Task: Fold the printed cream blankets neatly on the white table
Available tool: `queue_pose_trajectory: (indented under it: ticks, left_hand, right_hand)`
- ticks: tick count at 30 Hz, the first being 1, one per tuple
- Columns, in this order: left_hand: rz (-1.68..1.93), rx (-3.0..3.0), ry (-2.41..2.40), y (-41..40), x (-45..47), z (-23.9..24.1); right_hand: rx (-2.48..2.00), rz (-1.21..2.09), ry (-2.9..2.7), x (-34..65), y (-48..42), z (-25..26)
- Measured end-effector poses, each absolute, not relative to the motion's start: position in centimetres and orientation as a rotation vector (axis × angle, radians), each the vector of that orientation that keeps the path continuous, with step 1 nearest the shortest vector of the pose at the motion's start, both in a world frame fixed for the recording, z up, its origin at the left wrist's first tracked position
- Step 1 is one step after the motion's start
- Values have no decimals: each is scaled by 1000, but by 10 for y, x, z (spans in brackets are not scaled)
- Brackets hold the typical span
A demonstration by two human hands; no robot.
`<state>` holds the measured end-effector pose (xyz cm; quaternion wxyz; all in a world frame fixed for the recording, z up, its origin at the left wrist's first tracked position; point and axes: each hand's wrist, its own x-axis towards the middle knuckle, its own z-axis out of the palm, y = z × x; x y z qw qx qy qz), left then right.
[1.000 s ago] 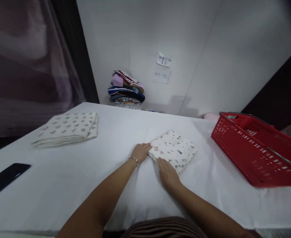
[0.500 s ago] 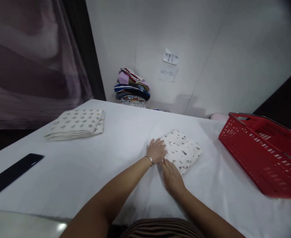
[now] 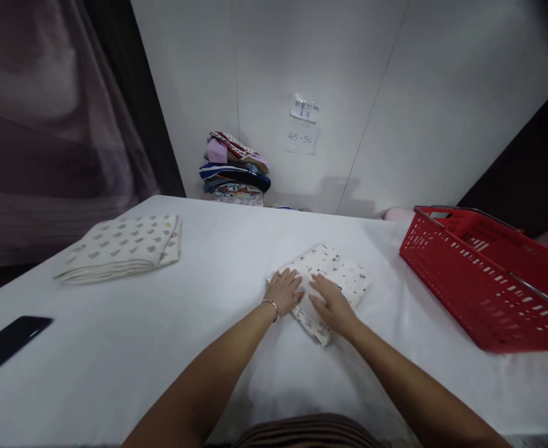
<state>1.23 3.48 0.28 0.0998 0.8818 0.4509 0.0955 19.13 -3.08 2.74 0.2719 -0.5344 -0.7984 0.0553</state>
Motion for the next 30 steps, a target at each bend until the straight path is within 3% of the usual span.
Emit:
queue_pose_trajectory:
  ticks: [5,8,16,30]
  left_hand:
    - [236,2612,1337,34,10,2]
    - [229,2617,1332,34,7,1]
    - [-43,2490,1353,46,23,28]
    - [184,2649,1357,24,42,-2]
  right_hand:
    - [-2102,60,-2088,246,28,20]
    - [-2265,61,-2094,266,35,6]
    - [-2159,92,-2133,261,54,19]
    - [-2007,242,-2220,253,99,5]
